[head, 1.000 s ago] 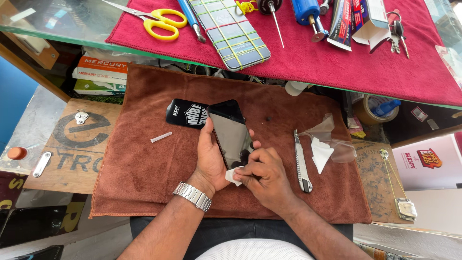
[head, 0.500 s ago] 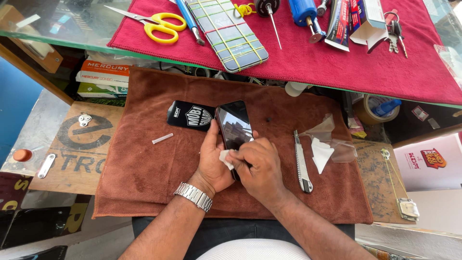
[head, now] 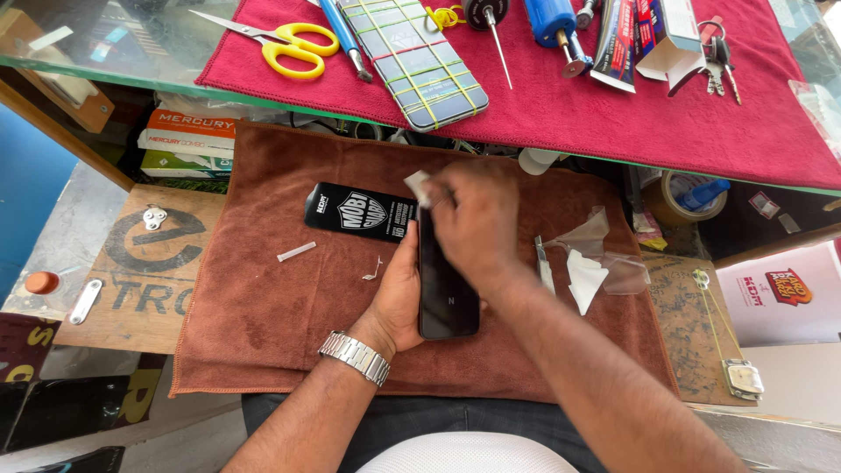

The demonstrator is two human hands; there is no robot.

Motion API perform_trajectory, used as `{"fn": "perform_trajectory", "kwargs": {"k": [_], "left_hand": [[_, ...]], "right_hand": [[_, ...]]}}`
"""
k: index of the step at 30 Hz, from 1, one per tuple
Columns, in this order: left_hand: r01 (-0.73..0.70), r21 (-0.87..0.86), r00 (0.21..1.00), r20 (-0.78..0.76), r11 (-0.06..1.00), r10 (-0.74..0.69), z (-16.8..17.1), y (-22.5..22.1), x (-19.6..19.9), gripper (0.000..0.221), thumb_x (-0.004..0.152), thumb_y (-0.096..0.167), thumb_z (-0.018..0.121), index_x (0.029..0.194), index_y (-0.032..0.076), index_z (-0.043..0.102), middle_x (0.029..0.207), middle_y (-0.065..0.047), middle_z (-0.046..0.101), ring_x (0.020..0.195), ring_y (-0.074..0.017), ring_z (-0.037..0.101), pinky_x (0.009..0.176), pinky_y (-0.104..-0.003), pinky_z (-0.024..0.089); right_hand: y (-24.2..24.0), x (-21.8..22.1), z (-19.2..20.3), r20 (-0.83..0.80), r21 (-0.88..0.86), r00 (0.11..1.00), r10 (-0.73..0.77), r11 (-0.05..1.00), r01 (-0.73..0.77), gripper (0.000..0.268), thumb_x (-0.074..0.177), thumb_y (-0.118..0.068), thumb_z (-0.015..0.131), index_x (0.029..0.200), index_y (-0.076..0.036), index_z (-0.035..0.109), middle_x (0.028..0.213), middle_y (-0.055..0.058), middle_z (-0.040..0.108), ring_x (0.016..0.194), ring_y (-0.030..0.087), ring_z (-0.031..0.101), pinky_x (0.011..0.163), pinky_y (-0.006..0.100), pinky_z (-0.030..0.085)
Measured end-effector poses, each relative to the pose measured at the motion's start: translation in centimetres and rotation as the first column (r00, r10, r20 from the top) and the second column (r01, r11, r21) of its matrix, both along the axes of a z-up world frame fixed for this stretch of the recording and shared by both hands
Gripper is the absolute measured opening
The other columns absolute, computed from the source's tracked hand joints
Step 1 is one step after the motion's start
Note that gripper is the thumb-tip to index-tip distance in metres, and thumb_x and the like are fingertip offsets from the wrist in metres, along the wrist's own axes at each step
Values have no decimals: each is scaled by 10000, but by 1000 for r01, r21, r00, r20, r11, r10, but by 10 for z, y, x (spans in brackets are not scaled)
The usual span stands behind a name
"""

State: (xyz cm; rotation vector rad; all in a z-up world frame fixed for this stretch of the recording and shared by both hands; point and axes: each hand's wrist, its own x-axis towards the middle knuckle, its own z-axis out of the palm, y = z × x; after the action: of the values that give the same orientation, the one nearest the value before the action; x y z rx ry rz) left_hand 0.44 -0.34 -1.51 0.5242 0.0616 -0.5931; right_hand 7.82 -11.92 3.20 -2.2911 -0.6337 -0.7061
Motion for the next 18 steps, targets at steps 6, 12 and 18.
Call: {"fn": "perform_trajectory", "kwargs": {"k": [6,12,18], "left_hand": [[15,-130,997,72,991,-5,-2,2,0,905,1042,773,205,1449,41,546,1166,-138,708,959,-287,718,871,-470,607],[-32,-244,997,-70,969,16,-3,4,4,923,984,810,221,1429,68,541,1130,-106,692,967,-283,717,881,-545,611],[-82,-176,995,-67,981,71,-3,3,2,908,1001,799,255,1423,58,567,1206,-115,699,1113,-270,680,950,-484,581]], "right_hand": [[-73,50,-31,-449,661,886,113,709,245,140,1025,-91,644,1116,-7,709,963,31,710,819,111,598,714,270,472],[-101,-16,-30,-576,682,769,279,682,264,243,982,-96,668,1196,20,662,976,14,691,851,75,636,727,222,523],[-66,-79,-13,-341,341,910,236,933,-114,158,948,-130,745,1058,-16,747,1069,80,643,983,144,605,837,269,522]]}}
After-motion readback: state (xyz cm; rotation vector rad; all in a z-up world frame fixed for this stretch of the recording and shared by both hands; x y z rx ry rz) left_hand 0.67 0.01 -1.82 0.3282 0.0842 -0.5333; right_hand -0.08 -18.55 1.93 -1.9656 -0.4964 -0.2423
